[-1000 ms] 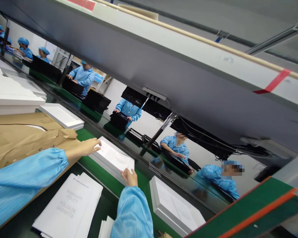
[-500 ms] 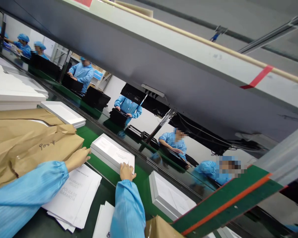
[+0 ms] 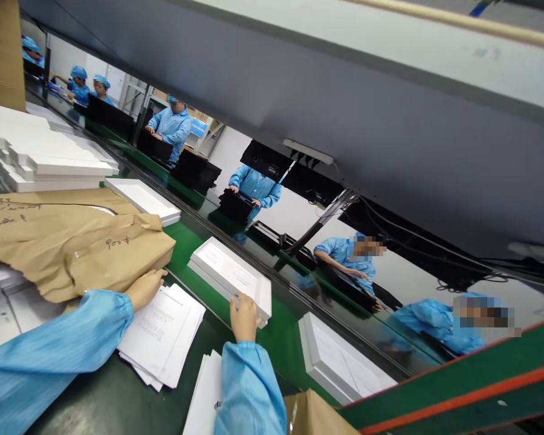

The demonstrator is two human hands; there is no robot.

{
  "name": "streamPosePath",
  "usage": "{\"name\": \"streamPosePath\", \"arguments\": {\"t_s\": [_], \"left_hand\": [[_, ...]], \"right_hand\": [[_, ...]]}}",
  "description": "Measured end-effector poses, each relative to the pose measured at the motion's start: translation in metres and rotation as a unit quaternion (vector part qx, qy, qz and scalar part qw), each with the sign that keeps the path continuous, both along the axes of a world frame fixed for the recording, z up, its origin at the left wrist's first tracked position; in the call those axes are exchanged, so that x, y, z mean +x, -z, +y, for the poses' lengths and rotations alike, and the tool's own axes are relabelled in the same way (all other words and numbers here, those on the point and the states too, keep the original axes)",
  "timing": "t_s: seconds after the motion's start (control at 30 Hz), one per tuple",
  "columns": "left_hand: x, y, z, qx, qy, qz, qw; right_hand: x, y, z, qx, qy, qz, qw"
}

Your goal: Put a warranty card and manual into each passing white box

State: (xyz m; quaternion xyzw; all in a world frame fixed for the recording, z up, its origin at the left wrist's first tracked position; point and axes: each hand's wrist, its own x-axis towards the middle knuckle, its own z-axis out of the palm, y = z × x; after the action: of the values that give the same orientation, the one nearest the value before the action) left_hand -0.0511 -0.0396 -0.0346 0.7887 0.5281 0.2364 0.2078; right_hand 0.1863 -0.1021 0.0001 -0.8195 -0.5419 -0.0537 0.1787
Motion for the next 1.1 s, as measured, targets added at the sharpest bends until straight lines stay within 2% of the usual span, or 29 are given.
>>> {"name": "streamPosePath", "arguments": {"t_s": [0.17, 0.27, 0.33, 0.47, 0.57, 0.67, 0.77, 0.87, 0.93, 1.0, 1.1], "left_hand": [[-0.016, -0.006, -0.005, -0.008, 0.009, -0.004, 1.000], [-0.019, -0.009, -0.005, -0.018, 0.021, -0.024, 0.999], [-0.018, -0.008, -0.005, -0.021, 0.043, -0.055, 0.997], [-0.009, -0.002, -0.004, -0.042, 0.097, -0.143, 0.984], [-0.001, 0.001, -0.002, -0.086, 0.128, -0.226, 0.962], [0.002, 0.002, -0.001, -0.141, 0.163, -0.263, 0.940], [0.002, 0.003, 0.000, -0.232, 0.206, -0.331, 0.891], [0.005, 0.006, -0.001, -0.332, 0.243, -0.420, 0.809], [0.009, 0.009, -0.001, -0.341, 0.246, -0.449, 0.789], [0.012, 0.011, -0.003, -0.302, 0.229, -0.452, 0.808], [0.015, 0.011, -0.006, -0.195, 0.205, -0.404, 0.870]], "right_hand": [[-0.074, 0.018, -0.043, -0.003, -0.134, 0.033, 0.990], [-0.104, 0.034, -0.072, -0.031, -0.191, 0.056, 0.980], [-0.110, 0.044, -0.086, -0.021, -0.188, 0.074, 0.979], [-0.101, 0.058, -0.097, 0.033, -0.132, 0.101, 0.986], [-0.098, 0.064, -0.098, 0.028, -0.111, 0.101, 0.988], [-0.101, 0.066, -0.097, 0.018, -0.100, 0.102, 0.990], [-0.104, 0.067, -0.095, 0.016, -0.085, 0.123, 0.989], [-0.102, 0.068, -0.094, 0.046, -0.086, 0.163, 0.982], [-0.101, 0.067, -0.094, 0.096, -0.095, 0.185, 0.973], [-0.102, 0.064, -0.094, 0.151, -0.098, 0.199, 0.963], [-0.105, 0.058, -0.094, 0.210, -0.084, 0.244, 0.943]]}}
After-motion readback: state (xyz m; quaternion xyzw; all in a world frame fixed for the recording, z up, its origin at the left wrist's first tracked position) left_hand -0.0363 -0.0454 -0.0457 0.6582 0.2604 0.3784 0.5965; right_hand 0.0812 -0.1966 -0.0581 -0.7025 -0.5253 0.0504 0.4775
